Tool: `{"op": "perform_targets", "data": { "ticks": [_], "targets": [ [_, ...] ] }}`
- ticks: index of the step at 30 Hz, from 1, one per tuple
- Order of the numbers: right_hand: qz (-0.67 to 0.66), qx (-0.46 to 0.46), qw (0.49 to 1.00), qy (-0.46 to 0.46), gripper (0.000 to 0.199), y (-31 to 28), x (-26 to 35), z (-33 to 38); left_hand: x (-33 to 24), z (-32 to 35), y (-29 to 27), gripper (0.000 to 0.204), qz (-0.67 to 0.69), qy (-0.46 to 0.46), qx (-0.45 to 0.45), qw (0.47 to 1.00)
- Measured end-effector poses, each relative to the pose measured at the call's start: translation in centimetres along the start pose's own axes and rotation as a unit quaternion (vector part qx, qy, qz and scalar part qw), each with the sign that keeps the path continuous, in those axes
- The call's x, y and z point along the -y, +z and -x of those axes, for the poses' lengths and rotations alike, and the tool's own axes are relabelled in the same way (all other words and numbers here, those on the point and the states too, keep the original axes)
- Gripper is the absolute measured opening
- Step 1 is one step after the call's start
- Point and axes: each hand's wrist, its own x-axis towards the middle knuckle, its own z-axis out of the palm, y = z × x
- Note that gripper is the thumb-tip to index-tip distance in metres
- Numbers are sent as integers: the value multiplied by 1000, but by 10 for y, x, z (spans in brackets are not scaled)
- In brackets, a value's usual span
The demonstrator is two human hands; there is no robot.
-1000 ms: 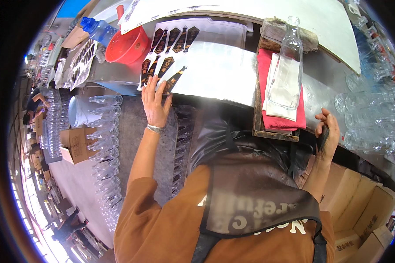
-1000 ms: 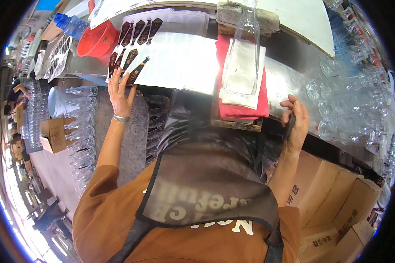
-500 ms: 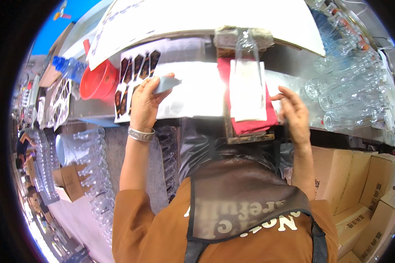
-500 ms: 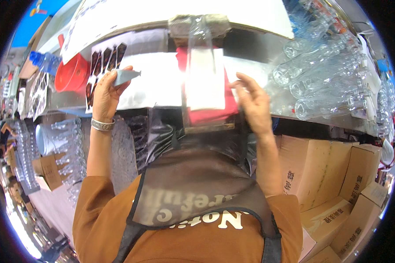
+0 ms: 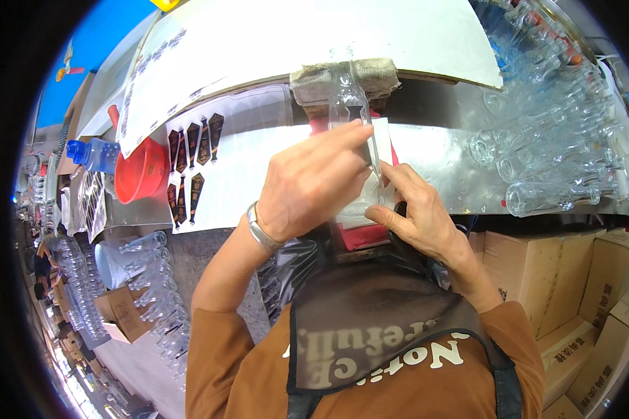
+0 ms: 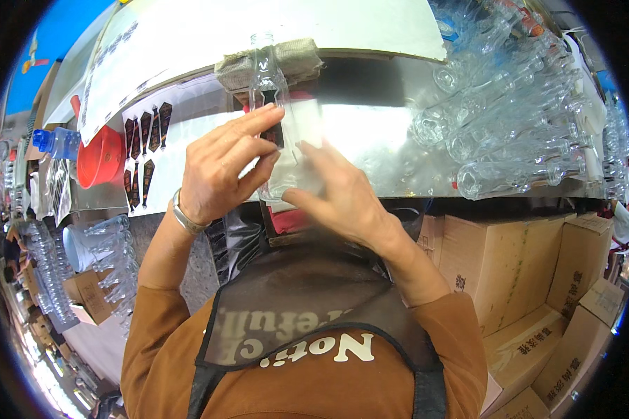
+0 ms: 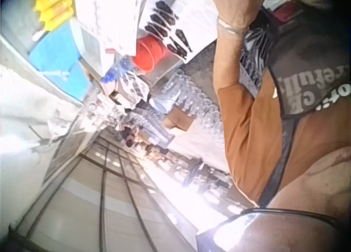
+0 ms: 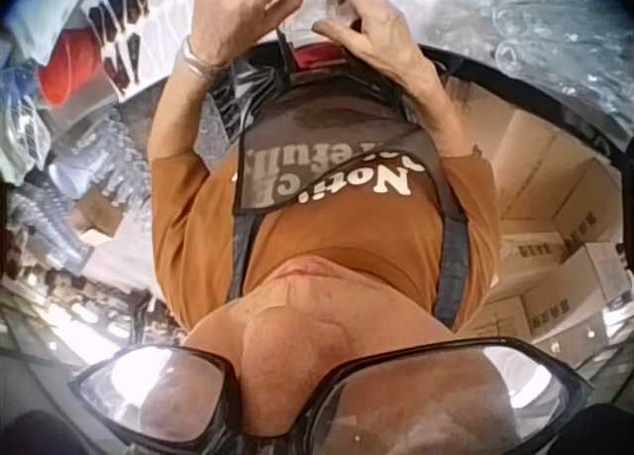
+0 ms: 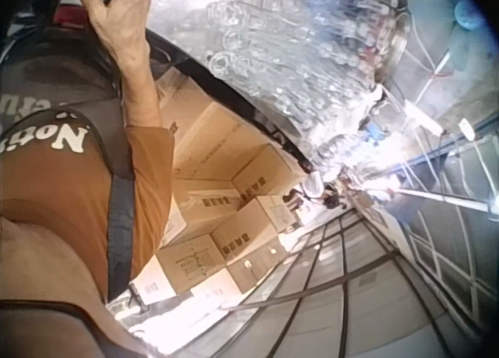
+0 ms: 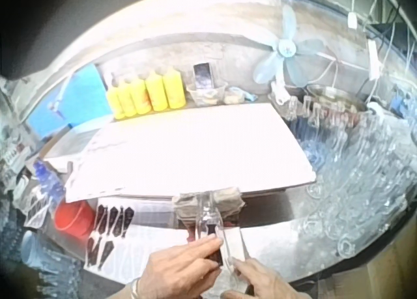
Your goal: The person arranges clear plastic bottles on a table, then applies labels to them one by one using a handheld labeler. The person handles the bottles and labels throughout the clip.
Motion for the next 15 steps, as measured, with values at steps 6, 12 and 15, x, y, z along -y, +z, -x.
{"op": "perform_targets", "data": {
  "ticks": [6, 12, 15],
  "targets": [
    [-185, 36, 976, 110, 39, -22, -17, -28, -10, 7, -3, 17, 0, -44, 68, 997],
    [-233, -17, 966, 108, 47, -17, -20, -88, -21, 9, -4, 27, 73, -152, -12, 986],
    [-184, -21, 978, 93, 48, -20, -9, -98, -15, 21, 8, 48, 118, -250, -23, 961]
  ]
}}
